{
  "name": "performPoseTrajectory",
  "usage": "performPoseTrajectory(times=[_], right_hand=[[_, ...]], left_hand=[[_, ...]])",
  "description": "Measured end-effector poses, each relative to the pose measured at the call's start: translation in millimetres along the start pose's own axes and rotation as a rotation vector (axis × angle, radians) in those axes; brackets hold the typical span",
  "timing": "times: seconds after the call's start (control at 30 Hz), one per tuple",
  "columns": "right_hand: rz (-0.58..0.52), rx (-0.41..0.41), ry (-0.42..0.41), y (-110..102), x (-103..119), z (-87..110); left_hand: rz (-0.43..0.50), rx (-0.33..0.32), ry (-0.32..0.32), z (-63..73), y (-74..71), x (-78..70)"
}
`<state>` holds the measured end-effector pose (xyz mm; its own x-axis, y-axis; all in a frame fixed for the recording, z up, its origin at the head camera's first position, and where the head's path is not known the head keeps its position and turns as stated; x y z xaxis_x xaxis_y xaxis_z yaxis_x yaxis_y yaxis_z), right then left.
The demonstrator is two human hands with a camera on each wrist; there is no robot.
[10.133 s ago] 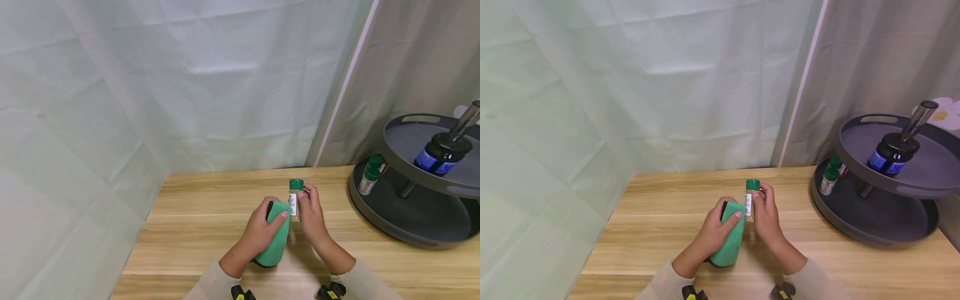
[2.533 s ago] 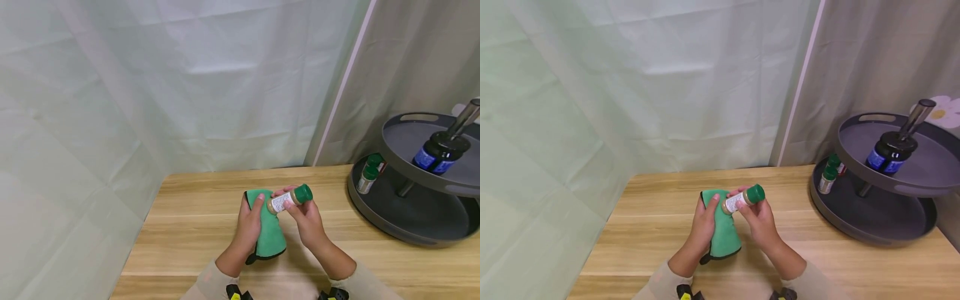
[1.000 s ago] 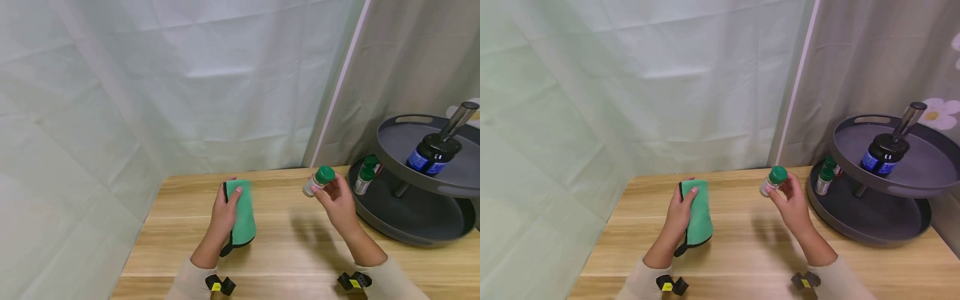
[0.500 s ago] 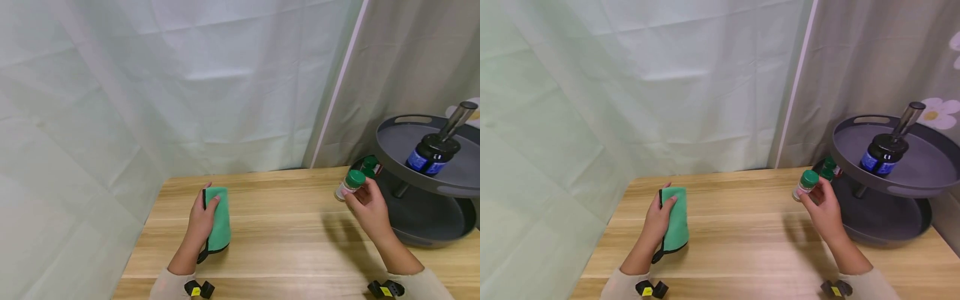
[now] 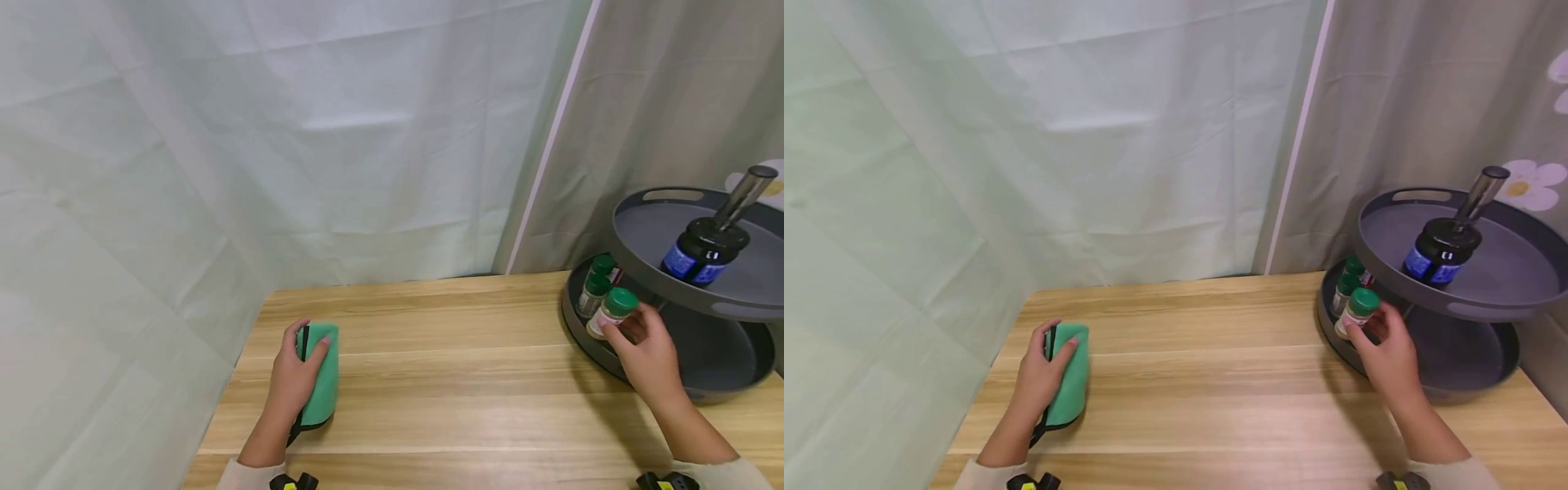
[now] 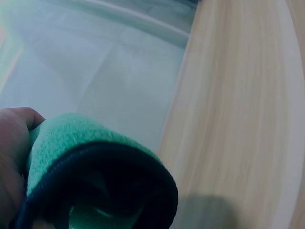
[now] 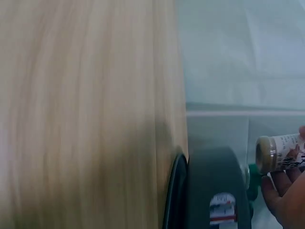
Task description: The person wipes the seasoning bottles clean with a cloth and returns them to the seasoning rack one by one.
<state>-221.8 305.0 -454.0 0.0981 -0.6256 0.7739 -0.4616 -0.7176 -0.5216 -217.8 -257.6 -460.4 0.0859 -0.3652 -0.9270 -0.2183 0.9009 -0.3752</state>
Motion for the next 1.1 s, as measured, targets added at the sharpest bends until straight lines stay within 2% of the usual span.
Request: performPoseTrajectory(times=[0.23, 0.4, 0.57, 0.87, 1.1], right_hand=[[0.189, 0.069, 0.005, -12.0, -15.2, -4.5], [0.31, 0.158, 0.017, -12.1, -24.5, -9.4], [0.417, 0.239, 0.038, -10.0, -32.4, -13.8], [0.457, 0.285, 0.048, -6.9, -37.6, -12.3], [0.468, 0.291, 0.043, -6.1, -40.5, -12.9]], left_hand=[[-0.106, -0.075, 0.001, 1.5, -20.3, 13.5], [-0.168, -0.063, -0.017, 1.1, -25.4, 20.5], [-0.23, -0.02, -0.011, -0.1, -23.6, 28.0], [-0.409, 0.035, 0.041, 0.6, -10.1, 39.6], [-0.463, 0.009, 0.053, 4.1, -7.5, 40.2]])
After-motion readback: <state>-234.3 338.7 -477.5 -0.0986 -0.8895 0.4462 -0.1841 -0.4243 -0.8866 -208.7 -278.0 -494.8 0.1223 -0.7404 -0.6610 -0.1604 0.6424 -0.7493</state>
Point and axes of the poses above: each hand's wrist, its own z-axis away from the middle knuckle, its own y-axis out of the palm, x = y × z, the point moved 5 cm from there along -z, towards the middle knuckle, and after that the axes turned 14 degrees about z, right-handed, at the moved point
